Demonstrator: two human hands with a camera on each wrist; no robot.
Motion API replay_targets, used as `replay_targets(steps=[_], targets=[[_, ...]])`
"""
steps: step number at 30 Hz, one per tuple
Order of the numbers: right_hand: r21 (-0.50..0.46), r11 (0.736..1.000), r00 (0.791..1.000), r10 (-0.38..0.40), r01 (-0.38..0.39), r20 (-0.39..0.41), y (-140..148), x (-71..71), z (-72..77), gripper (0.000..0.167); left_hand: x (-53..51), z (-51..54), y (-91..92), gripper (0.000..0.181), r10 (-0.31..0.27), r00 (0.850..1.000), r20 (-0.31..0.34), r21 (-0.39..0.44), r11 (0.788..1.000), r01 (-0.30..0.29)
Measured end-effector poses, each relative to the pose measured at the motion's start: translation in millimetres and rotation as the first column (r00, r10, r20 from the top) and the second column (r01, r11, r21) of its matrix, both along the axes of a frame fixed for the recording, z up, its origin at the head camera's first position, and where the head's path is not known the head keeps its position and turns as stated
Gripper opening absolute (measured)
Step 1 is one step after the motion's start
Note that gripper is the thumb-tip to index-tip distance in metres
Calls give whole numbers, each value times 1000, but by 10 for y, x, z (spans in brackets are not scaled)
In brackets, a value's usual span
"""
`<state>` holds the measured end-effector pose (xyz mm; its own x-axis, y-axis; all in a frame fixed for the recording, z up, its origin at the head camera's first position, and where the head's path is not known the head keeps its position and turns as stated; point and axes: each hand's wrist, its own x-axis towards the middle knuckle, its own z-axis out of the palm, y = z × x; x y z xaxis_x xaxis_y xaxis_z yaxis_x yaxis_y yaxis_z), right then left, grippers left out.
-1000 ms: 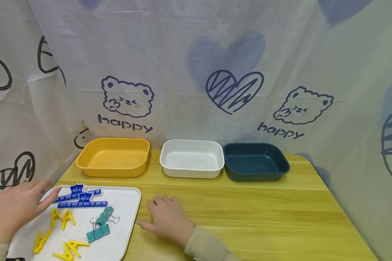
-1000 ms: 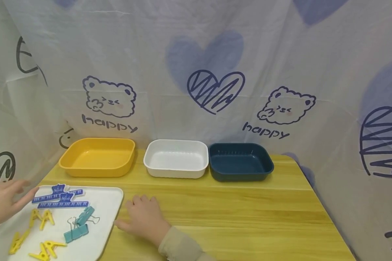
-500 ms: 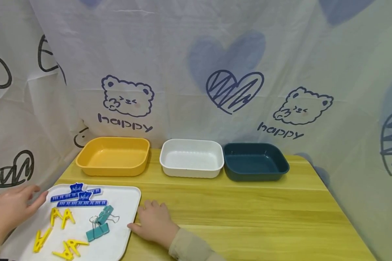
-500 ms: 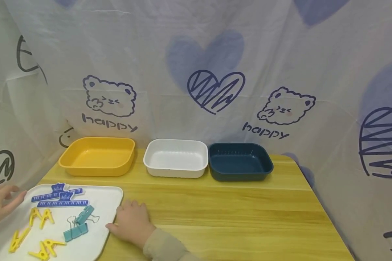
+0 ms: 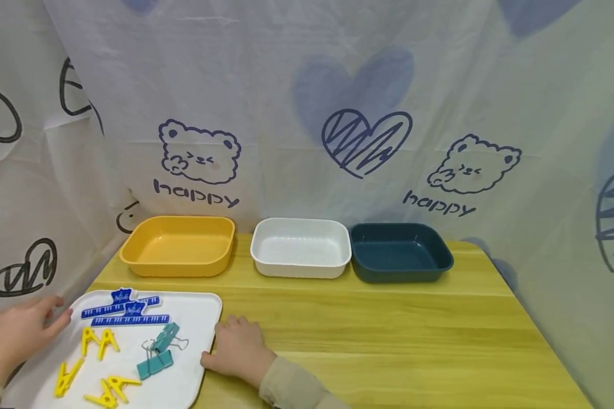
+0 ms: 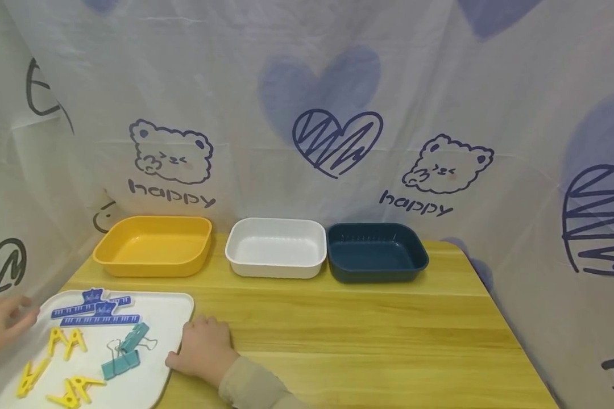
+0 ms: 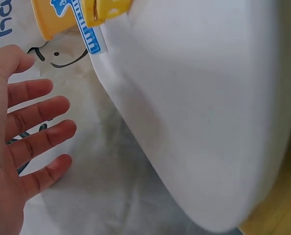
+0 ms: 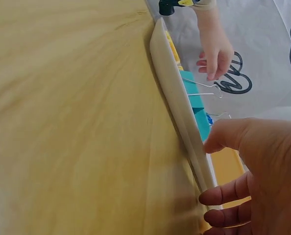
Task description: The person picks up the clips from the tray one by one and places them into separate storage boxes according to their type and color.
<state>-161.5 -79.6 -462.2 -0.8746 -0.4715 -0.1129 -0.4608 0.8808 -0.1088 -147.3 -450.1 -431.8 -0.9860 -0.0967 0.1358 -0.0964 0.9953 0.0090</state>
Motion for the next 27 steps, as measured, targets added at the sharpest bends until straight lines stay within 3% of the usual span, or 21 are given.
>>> replay_targets(steps=[5, 11, 20, 27], targets=[[-14, 1000, 1000, -24, 24, 14, 35, 7, -1, 50, 26, -17, -7, 37, -51, 998, 31, -3, 999, 51], [-9, 999, 999, -35, 35, 32, 113, -14, -22, 47, 33, -41, 43, 50, -44, 990, 134, 4, 999, 43], [-12, 998, 996, -56, 57, 74, 255, -59, -40, 50, -47, -172, 80, 73, -27, 978, 205, -27, 999, 33], [-38, 996, 994, -74, 78, 84, 410, -83, -51, 52, -30, -239, 103, 55, -87, 980, 181, -27, 995, 94]])
